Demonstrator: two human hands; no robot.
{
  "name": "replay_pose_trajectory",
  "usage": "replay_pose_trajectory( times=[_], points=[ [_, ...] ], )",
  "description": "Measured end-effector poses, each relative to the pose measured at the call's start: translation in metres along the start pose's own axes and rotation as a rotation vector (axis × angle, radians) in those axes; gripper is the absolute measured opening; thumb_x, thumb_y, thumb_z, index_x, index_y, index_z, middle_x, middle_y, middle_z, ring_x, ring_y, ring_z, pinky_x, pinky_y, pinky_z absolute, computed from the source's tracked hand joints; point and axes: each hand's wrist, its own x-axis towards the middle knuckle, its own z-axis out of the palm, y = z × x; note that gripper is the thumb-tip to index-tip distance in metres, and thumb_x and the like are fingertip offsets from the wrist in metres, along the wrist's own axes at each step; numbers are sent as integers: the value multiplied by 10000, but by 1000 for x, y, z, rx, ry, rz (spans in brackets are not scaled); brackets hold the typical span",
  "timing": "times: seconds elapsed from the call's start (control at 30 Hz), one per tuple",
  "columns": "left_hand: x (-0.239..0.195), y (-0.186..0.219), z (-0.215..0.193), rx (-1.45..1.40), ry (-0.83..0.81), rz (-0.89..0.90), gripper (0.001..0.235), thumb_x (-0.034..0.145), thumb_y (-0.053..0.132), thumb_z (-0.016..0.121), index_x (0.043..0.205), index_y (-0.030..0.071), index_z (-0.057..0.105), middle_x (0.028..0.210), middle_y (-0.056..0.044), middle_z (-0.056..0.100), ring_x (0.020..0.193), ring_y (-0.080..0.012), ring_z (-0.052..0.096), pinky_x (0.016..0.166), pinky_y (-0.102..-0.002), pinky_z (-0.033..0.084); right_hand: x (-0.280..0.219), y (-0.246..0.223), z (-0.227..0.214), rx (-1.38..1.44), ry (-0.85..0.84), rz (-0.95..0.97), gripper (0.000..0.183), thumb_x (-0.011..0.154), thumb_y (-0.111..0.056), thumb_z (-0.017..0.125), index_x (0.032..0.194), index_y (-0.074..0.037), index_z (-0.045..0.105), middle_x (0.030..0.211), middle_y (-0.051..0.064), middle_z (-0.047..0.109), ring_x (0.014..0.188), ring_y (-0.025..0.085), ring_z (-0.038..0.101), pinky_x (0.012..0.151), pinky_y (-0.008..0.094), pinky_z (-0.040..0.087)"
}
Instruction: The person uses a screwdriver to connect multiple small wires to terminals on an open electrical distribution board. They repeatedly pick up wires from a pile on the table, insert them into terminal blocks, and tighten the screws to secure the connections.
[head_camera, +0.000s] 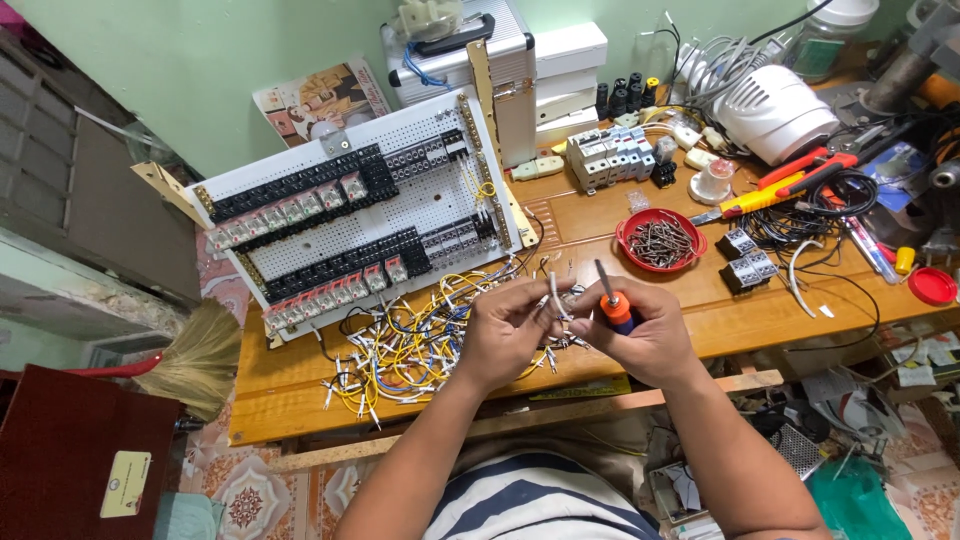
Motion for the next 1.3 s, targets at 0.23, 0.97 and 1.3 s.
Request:
replay_pose_trajectory(
  times=[0.23, 0.97, 1.3],
  points=[
    [-3, -7, -22, -459, -146, -136, 525, 967, 326, 599, 1236, -119, 667, 1097, -276, 718, 921, -273, 748, 729, -343, 674, 9, -11, 10, -247, -68, -182, 87, 800, -44, 845, 873, -61, 802, 786, 98, 766, 661, 192, 723, 670, 295, 561],
    [9, 8, -18, 348, -121, -122, 147, 861, 71, 811, 995, 132, 812, 805, -45, 789, 723, -108, 651, 545, -196, 497, 6, 13, 5, -354, 1, -148, 51, 858, -99, 816, 906, -91, 800, 739, 88, 725, 630, 209, 654, 654, 324, 527],
    [55, -5, -42, 349, 18, -234, 188, 926, 272, 813, 1024, 112, 806, 839, -97, 766, 744, -164, 638, 643, -247, 504, 22, 28, 3, -84, 159, 3, 221, 943, -79, 735, 1149, -19, 685, 808, 106, 687, 655, 90, 549, 545, 240, 482]
  ],
)
